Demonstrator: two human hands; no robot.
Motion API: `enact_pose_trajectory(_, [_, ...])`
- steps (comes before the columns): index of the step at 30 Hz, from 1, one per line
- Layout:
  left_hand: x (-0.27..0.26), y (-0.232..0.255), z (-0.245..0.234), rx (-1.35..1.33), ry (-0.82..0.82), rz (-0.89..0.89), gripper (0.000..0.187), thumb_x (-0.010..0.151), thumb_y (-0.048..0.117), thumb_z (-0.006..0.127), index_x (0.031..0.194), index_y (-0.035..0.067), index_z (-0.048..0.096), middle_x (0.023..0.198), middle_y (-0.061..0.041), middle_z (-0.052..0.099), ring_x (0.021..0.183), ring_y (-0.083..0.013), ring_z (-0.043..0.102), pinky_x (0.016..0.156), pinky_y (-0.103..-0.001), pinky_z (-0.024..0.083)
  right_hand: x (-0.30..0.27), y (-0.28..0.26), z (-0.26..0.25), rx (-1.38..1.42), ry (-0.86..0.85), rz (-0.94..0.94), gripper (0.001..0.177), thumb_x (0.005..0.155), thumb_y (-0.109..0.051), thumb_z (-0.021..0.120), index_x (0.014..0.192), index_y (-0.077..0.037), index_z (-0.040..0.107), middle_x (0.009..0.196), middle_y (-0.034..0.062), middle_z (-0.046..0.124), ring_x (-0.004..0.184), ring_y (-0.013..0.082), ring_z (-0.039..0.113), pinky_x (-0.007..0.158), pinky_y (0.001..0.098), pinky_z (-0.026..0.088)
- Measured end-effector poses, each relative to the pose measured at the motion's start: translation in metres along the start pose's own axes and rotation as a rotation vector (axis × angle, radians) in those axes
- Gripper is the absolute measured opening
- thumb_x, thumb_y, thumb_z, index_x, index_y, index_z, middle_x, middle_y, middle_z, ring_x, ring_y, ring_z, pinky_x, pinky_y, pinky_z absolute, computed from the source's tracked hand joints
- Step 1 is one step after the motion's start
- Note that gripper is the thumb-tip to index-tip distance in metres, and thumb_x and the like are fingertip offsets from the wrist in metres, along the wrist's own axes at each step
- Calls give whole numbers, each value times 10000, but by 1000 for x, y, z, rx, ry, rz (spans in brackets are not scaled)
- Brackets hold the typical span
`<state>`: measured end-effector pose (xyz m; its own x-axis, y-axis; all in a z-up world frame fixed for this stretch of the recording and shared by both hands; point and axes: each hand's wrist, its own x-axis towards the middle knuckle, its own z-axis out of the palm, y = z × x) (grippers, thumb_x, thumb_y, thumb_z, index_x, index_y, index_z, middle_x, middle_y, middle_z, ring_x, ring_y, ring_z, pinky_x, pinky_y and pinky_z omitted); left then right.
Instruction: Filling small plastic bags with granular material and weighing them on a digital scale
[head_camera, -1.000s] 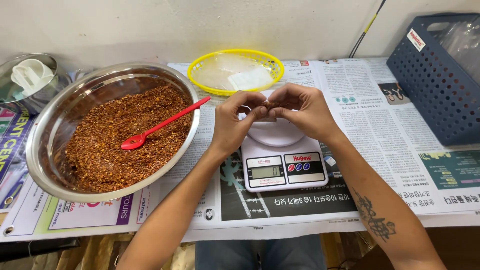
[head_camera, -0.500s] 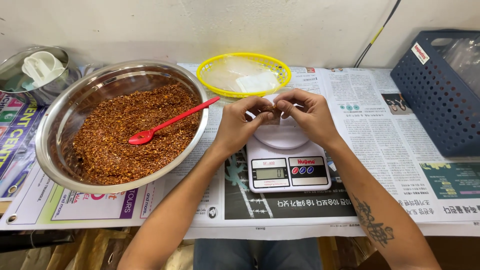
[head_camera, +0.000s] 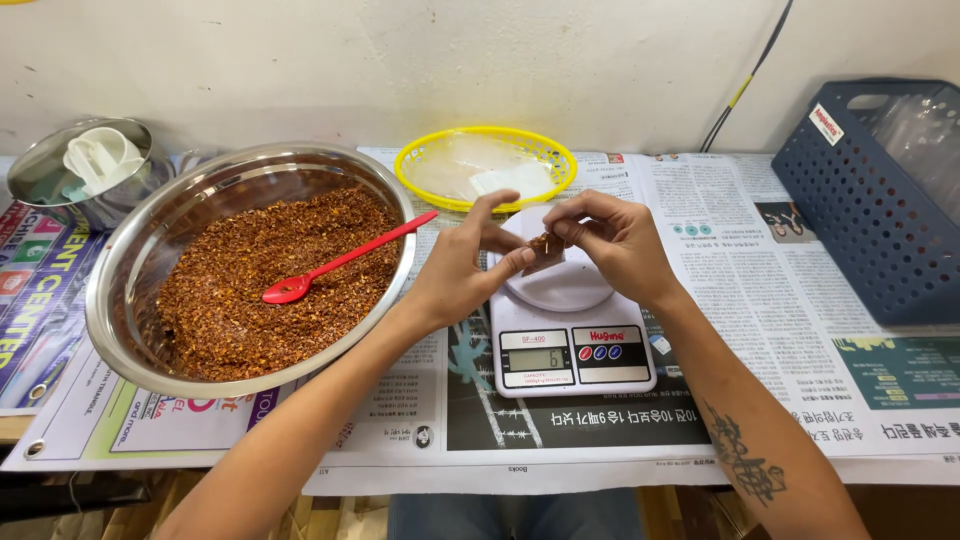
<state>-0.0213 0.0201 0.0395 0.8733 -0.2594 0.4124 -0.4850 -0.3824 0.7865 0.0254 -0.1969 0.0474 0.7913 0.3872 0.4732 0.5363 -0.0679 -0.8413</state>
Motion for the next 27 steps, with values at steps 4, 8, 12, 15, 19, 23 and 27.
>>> enact_pose_trajectory(4, [5, -15, 17, -31, 29, 102, 376, 916, 293, 770, 1230, 127, 648, 901, -106, 764, 839, -250, 760, 755, -351, 595, -2, -5, 0, -23, 12, 13, 79, 941, -15, 741, 1017, -24, 757, 836, 74, 721, 817, 119, 684, 753, 278, 609])
enact_pose_trajectory(8, [13, -25, 40, -169, 169, 109, 221, 900, 261, 803, 1102, 180, 759, 850, -9, 756, 787, -123, 735, 643, -225, 593, -2, 3, 2, -36, 62, 32, 88, 942, -43, 764, 1028, -24, 759, 849, 67, 725, 822, 108, 695, 717, 262, 613])
enact_pose_trajectory(12, [12, -24, 47, -231, 245, 67, 189, 876, 218, 825, 1042, 158, 756, 876, -33, 768, 822, -147, 752, 650, -254, 628, -1, 7, -4, -14, 55, 59, 143, 918, -51, 792, 1046, -21, 736, 882, 68, 724, 853, 105, 694, 724, 265, 622])
enact_pose_trajectory(15, [7, -20, 46, -249, 280, 73, 231, 847, 196, 848, 1006, 125, 696, 890, -39, 755, 852, -157, 748, 668, -272, 638, -1, 10, -3, -12, -5, 76, 89, 911, -41, 794, 977, -4, 747, 827, 80, 714, 824, 112, 684, 713, 268, 620])
enact_pose_trajectory(19, [0, -6, 42, -205, 319, 123, 157, 902, 142, 789, 1008, 127, 674, 904, -25, 726, 877, -170, 744, 632, -296, 654, -2, 4, 0, 52, 1, 55, 90, 891, 12, 785, 971, -1, 748, 811, 93, 721, 817, 131, 713, 730, 274, 630])
enact_pose_trajectory(23, [-1, 0, 41, -388, 328, 39, 142, 947, 110, 736, 1076, 108, 677, 932, -84, 746, 871, -178, 735, 630, -309, 672, -2, 5, -2, 92, 31, 66, 107, 878, 23, 798, 975, 12, 754, 831, 114, 733, 803, 131, 708, 717, 284, 637])
enact_pose_trajectory(27, [1, -2, 40, -439, 353, 0, 164, 958, 106, 721, 1109, 86, 661, 960, -111, 751, 889, -187, 731, 653, -313, 675, -1, -3, -2, 94, -6, 112, 266, 802, -18, 862, 1040, -9, 746, 846, 87, 741, 813, 130, 712, 735, 273, 634])
